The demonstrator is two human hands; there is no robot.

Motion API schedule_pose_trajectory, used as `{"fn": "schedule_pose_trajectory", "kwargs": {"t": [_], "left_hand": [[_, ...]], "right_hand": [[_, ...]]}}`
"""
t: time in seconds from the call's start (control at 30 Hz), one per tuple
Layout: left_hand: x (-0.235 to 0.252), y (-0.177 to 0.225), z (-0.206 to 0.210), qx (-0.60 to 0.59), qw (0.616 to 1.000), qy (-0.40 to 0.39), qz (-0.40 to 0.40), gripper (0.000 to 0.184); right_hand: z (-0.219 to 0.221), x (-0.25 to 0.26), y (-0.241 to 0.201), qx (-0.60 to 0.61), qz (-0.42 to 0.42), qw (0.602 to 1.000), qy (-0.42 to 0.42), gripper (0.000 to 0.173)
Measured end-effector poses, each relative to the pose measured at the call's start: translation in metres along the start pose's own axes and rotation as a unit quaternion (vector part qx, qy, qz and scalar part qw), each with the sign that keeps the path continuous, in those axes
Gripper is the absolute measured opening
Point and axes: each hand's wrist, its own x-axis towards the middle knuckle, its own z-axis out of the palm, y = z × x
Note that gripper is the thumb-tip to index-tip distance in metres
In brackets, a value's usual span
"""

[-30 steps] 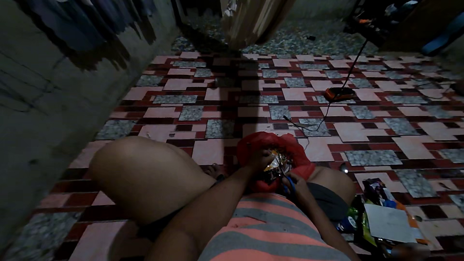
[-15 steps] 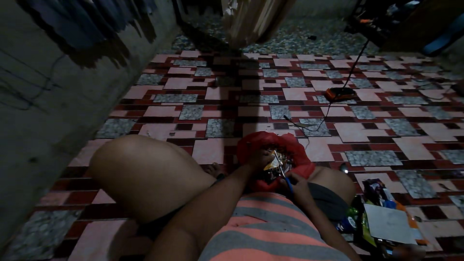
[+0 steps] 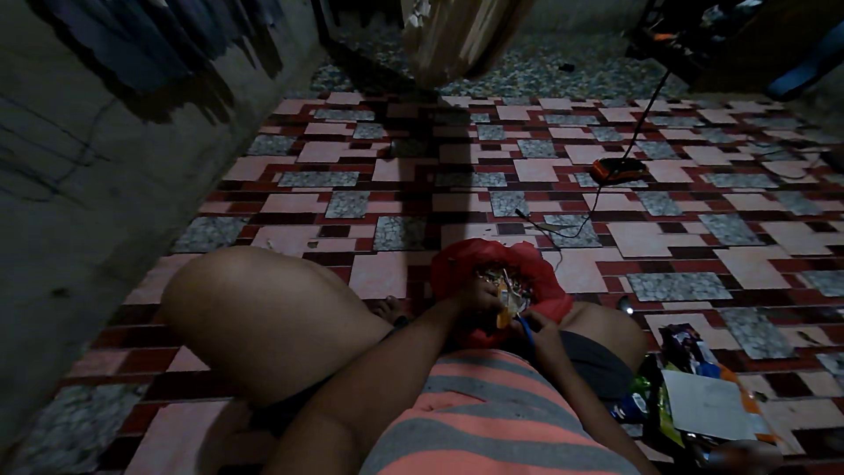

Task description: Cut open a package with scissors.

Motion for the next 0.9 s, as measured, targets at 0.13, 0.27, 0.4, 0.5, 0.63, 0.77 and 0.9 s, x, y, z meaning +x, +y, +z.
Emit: {"fn": "schedule_pose_trajectory", "kwargs": {"t": [0.13,0.27,0.4,0.5,0.63,0.77,0.9], "left_hand": [[-0.0024,0.0025,-0.0019,0.001,1.000,-0.010,0.002,0.022],[-0.0019,0.0021,-0.0024,-0.043,0.999,0.021,0.001,0.019],[-0.0030,0.0081,-0.0068,-0.005,0.999,0.035,-0.007,0.027],[-0.0031,0.0095,-0.0080,0.007,0.999,0.039,-0.012,0.030],[0.0009,0.0055,-0.0080,-0.008,0.999,0.047,-0.003,0.029],[0.0005,0.0068,-0.0088,0.049,0.998,0.028,0.004,0.032],[-0.0001,0.0072,-0.0079,0.055,0.998,0.020,0.004,0.032]], "right_hand": [[-0.0021,0.0002,0.0003,0.006,0.003,0.999,-0.033,0.020],[-0.0053,0.0011,0.0001,0.091,0.037,0.995,-0.034,0.025],[-0.0083,-0.0012,-0.0019,0.082,0.031,0.993,-0.080,0.026],[-0.0069,-0.0028,-0.0035,0.083,0.033,0.994,-0.068,0.022],[-0.0050,-0.0013,-0.0012,0.070,0.045,0.996,-0.023,0.024],[-0.0028,-0.0032,-0.0080,0.040,0.049,0.997,-0.038,0.020],[-0.0021,-0.0019,-0.0039,0.040,0.031,0.998,-0.034,0.019]]}}
